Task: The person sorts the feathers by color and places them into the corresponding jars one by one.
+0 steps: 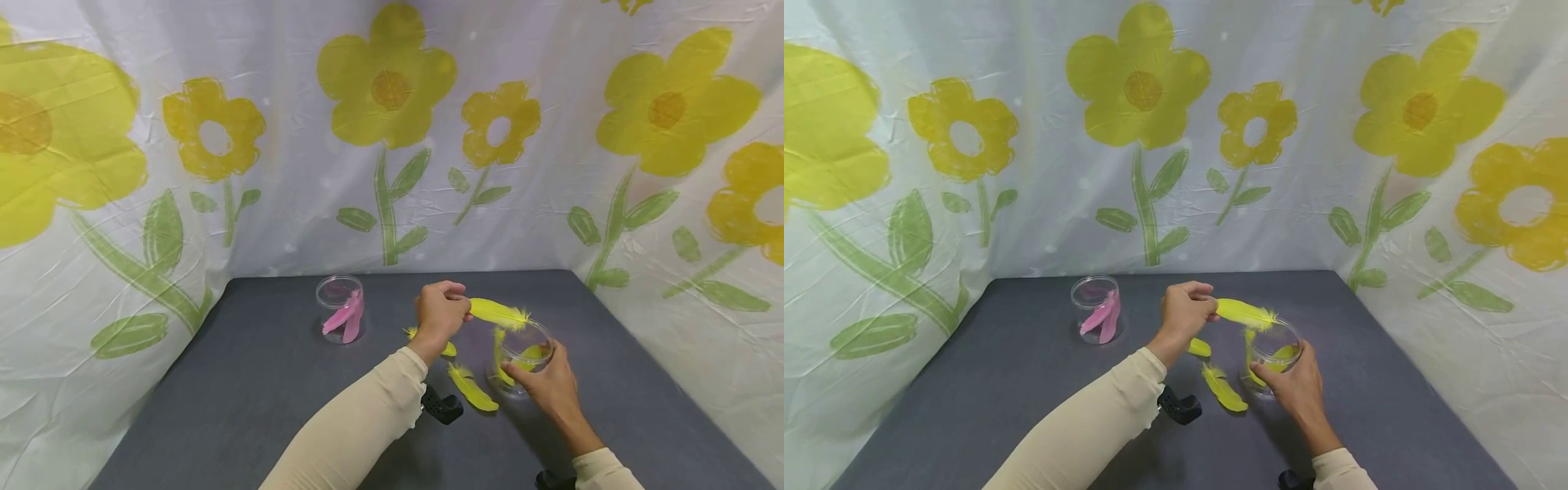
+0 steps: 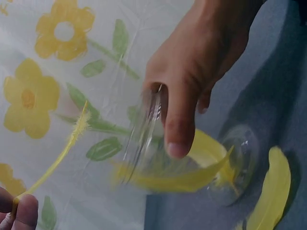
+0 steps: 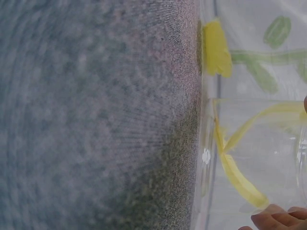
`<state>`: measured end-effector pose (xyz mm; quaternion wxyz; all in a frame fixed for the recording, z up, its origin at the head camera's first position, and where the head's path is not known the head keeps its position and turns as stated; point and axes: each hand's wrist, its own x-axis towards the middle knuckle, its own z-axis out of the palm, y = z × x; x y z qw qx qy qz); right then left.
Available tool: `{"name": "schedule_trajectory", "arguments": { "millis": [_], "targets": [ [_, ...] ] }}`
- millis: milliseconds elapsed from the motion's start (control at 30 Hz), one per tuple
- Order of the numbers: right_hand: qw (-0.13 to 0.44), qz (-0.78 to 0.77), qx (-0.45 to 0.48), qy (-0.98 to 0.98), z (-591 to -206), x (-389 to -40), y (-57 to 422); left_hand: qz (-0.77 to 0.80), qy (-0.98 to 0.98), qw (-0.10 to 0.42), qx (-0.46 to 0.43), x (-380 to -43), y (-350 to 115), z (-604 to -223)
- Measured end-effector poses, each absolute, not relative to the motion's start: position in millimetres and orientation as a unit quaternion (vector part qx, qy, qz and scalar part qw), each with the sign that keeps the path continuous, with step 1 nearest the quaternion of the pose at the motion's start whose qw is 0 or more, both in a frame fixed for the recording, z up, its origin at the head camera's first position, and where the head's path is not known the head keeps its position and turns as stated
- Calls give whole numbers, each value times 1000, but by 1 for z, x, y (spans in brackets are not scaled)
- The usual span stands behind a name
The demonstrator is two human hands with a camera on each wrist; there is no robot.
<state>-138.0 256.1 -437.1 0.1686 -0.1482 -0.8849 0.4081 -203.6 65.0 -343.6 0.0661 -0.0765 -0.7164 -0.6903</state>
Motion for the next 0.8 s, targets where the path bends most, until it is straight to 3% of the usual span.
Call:
{"name": "schedule_trajectory", "arguments": {
  "millis": [800],
  "targets": [
    [153, 416, -155, -883, -437, -138, 259, -627, -765, 84, -118, -202, 100, -363]
  ]
}}
